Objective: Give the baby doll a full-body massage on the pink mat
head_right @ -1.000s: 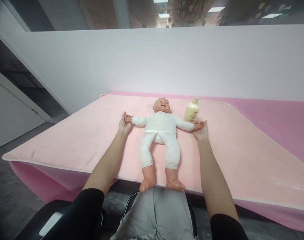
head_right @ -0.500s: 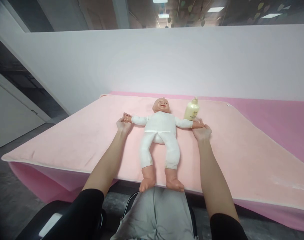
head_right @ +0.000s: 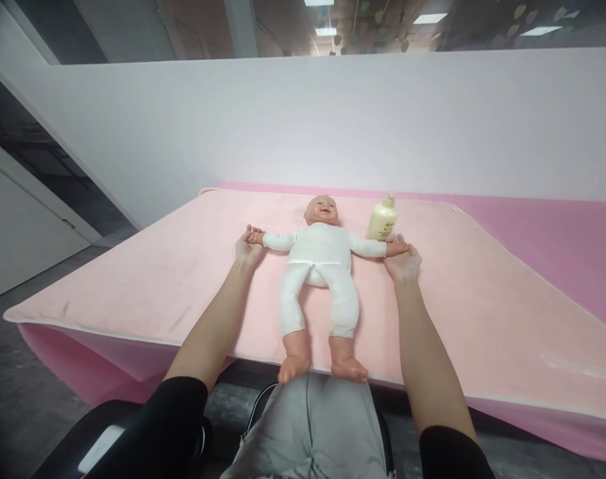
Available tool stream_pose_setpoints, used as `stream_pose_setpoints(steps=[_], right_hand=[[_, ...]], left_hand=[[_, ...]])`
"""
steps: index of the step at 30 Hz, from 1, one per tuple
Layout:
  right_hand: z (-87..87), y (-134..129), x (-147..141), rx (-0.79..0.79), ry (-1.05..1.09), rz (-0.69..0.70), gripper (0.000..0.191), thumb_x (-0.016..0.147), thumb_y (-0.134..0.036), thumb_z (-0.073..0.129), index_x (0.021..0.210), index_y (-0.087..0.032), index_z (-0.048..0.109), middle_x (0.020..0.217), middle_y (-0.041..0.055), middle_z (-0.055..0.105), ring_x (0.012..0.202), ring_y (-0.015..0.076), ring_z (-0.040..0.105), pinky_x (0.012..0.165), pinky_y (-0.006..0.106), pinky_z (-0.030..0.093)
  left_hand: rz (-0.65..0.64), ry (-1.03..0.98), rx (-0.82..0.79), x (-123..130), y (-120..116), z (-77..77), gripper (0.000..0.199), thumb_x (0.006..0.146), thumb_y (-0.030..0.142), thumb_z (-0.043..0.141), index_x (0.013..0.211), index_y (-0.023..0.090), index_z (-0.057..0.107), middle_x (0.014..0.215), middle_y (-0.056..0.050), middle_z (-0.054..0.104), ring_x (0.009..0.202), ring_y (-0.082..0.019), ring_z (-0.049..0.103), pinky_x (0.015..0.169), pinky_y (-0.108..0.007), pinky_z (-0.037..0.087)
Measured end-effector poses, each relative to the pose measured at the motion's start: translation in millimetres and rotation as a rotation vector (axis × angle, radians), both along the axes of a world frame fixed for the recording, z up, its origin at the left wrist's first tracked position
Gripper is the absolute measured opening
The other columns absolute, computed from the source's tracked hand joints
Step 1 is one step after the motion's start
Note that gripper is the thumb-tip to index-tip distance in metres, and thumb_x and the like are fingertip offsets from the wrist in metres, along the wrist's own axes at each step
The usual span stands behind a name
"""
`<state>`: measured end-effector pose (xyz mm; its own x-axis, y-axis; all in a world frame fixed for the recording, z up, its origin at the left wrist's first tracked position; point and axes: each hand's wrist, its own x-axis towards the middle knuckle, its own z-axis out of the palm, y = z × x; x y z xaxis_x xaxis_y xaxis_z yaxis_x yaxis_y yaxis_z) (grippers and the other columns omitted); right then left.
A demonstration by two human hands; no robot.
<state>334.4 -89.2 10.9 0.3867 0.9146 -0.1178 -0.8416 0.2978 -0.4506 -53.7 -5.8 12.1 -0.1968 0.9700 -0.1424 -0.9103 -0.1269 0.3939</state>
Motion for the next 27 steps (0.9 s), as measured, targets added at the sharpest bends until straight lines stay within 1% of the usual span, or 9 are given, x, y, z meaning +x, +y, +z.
stream_pose_setpoints(steps=[3,6,10,14,17,20,24,27], right_hand=[[2.4,-1,-1,0.002,-0.012,0.018,0.024,0.089,-0.027,0.029,0.096,-0.019,0.050,0.080,0.0032,0.055,0.067,0.0121,0.059,0.061,0.030,0.056],[4.6,-3,-2,0.003,-0.028,0.016,0.024,0.089,-0.027,0.030,0.095,-0.018,0.051,0.078,0.0034,0.057,0.068,0.0126,0.059,0.062,0.031,0.056],[4.9,-4,-4,0.015,-0.063,0.035,0.024,0.091,-0.031,0.030,0.088,-0.020,0.051,0.074,0.0016,0.056,0.066,0.0132,0.058,0.060,0.031,0.055],[0.4,0,-1,0.020,-0.077,0.029,0.024,0.092,-0.036,0.032,0.077,-0.021,0.046,0.066,-0.0031,0.049,0.058,0.0109,0.055,0.060,0.031,0.055],[-4.1,5,2,0.014,-0.089,0.013,0.026,0.092,-0.037,0.035,0.072,-0.021,0.041,0.061,-0.0057,0.043,0.052,0.0091,0.050,0.060,0.029,0.054],[-6.6,9,4,-0.013,-0.088,0.007,0.027,0.092,-0.036,0.036,0.070,-0.021,0.038,0.059,-0.0065,0.042,0.050,0.0087,0.048,0.059,0.028,0.054],[-6.2,10,4,-0.049,-0.098,-0.011,0.026,0.094,-0.032,0.031,0.073,-0.022,0.041,0.058,-0.0057,0.044,0.051,0.0098,0.050,0.058,0.029,0.055],[-6.0,9,4,-0.072,-0.095,-0.007,0.024,0.094,-0.028,0.030,0.075,-0.021,0.042,0.061,-0.0053,0.047,0.052,0.0086,0.051,0.058,0.025,0.054]], left_hand=[[-0.012,0.012,0.008,0,-1,0.1,0.017,0.090,0.008,0.039,0.088,0.017,0.054,0.060,0.004,0.055,0.055,-0.006,0.057,0.074,-0.026,0.050],[-0.014,0.004,0.004,1,-4,2.0,0.020,0.092,0.007,0.037,0.089,0.018,0.053,0.058,0.006,0.054,0.053,-0.005,0.056,0.074,-0.027,0.051],[-0.020,-0.008,0.002,1,-6,3.8,0.016,0.093,0.011,0.041,0.090,0.018,0.056,0.053,0.008,0.050,0.048,-0.003,0.052,0.072,-0.023,0.051],[-0.038,-0.010,0.012,1,-4,2.2,0.009,0.092,0.021,0.051,0.088,0.019,0.059,0.048,0.010,0.044,0.042,-0.002,0.047,0.069,-0.020,0.051],[-0.036,-0.007,0.027,0,-1,-0.2,0.008,0.090,0.024,0.055,0.087,0.018,0.059,0.048,0.010,0.044,0.041,-0.002,0.048,0.068,-0.019,0.051],[-0.036,-0.012,0.029,-1,1,-1.6,0.011,0.092,0.024,0.051,0.088,0.017,0.059,0.051,0.009,0.048,0.044,-0.002,0.049,0.068,-0.019,0.051],[-0.028,-0.021,0.033,-1,-2,-0.9,0.019,0.095,0.020,0.041,0.089,0.017,0.058,0.054,0.007,0.049,0.047,-0.002,0.051,0.070,-0.020,0.050],[-0.011,-0.046,0.037,-1,-3,-0.6,0.025,0.096,0.022,0.033,0.090,0.015,0.056,0.056,0.004,0.051,0.052,-0.005,0.053,0.071,-0.022,0.050]])
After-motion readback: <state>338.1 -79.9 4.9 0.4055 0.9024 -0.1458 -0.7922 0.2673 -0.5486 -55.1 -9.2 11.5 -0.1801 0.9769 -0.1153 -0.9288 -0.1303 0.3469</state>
